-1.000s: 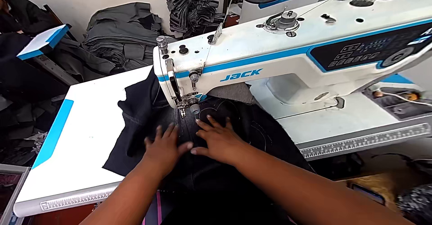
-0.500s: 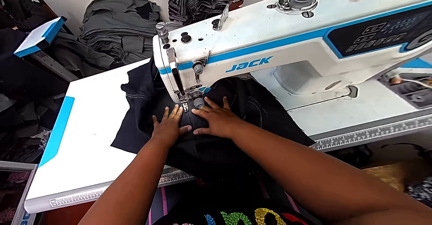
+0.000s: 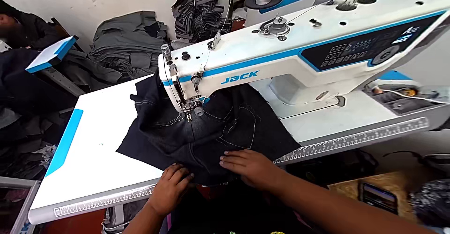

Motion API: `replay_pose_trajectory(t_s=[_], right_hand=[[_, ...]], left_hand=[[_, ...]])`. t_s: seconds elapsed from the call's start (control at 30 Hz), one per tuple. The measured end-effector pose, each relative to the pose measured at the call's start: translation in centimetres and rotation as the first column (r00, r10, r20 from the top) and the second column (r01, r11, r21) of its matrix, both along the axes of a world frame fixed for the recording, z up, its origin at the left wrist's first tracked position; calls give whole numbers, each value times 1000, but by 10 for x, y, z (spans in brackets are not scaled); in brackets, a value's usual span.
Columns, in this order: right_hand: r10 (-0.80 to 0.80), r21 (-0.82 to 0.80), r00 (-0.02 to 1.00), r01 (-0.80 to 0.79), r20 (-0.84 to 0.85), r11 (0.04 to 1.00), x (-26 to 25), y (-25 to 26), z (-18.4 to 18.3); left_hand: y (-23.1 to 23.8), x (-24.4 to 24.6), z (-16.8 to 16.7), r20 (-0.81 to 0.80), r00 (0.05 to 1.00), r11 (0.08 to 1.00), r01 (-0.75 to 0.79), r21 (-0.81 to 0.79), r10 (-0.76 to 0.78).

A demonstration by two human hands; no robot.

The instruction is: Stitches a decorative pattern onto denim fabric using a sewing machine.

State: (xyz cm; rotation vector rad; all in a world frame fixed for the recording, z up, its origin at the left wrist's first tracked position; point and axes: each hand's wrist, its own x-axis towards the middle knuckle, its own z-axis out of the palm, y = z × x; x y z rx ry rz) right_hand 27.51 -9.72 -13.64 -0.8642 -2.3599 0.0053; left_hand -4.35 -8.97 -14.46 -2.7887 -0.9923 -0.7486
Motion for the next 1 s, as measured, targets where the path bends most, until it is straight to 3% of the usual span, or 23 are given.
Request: replay_pose_trajectory(t_s=[0.1, 0.2, 0.27, 0.33, 0.4, 0.43, 0.5, 0.53, 0.6, 0.63, 0.7, 0.73, 0.77, 0.83, 0.87, 0.93, 1.0], right_hand=[[-53, -137, 990, 34, -132, 990, 0, 10, 68], [-85, -124, 989, 70, -117, 990, -2, 29, 154], [-68, -155, 998, 66, -6, 986, 2, 41, 205], [21, -193, 986, 11, 163, 981, 6, 39, 227], [122, -302, 911, 3, 394, 953, 2, 18, 214], [177, -423, 829, 79, 531, 903, -8, 3, 199], [341, -633, 661, 266, 669, 727, -41, -11, 166], [407, -705, 641, 312, 651, 637, -54, -7, 159], [367, -820, 833, 165, 413, 548, -64, 15, 143], [269, -821, 931, 53, 247, 569, -69, 26, 128], [59, -721, 991, 46, 120, 691, -75, 43, 86], [13, -688, 981, 126, 193, 715, -72, 48, 66], [1, -659, 956, 201, 293, 725, -67, 49, 51], [-36, -616, 930, 271, 367, 739, -58, 41, 36], [-43, -610, 923, 288, 383, 738, -55, 34, 34], [-53, -598, 904, 324, 425, 733, -48, 21, 30], [-80, -563, 893, 345, 442, 751, -40, 13, 28]], left_hand=[[11, 1, 48, 173, 960, 965, -188, -183, 220], [22, 17, 137, 306, 881, 928, -308, -209, 361], [26, 20, 190, 281, 910, 952, -301, -59, 306], [12, 19, 214, 90, 967, 971, -233, -53, 237], [-19, 26, 195, -272, 949, 902, -252, -352, 159], [-35, 34, 171, -431, 899, 800, -311, -514, 73], [-47, 49, 120, -572, 810, 566, -413, -713, -130], [-47, 53, 102, -560, 806, 513, -404, -758, -192], [-41, 60, 93, -509, 818, 491, -339, -802, -268], [-35, 64, 97, -503, 806, 467, -330, -820, -313], [-22, 73, 112, -487, 799, 409, -336, -848, -353], [-13, 77, 123, -455, 837, 418, -313, -853, -302], [-4, 81, 128, -384, 905, 495, -252, -831, -185], [20, 86, 103, -180, 976, 734, -209, -647, 119], [31, 84, 81, -184, 960, 782, -278, -558, 210], [37, 69, 52, -382, 867, 724, -485, -490, 321], [35, 60, 48, -488, 789, 658, -596, -460, 373]])
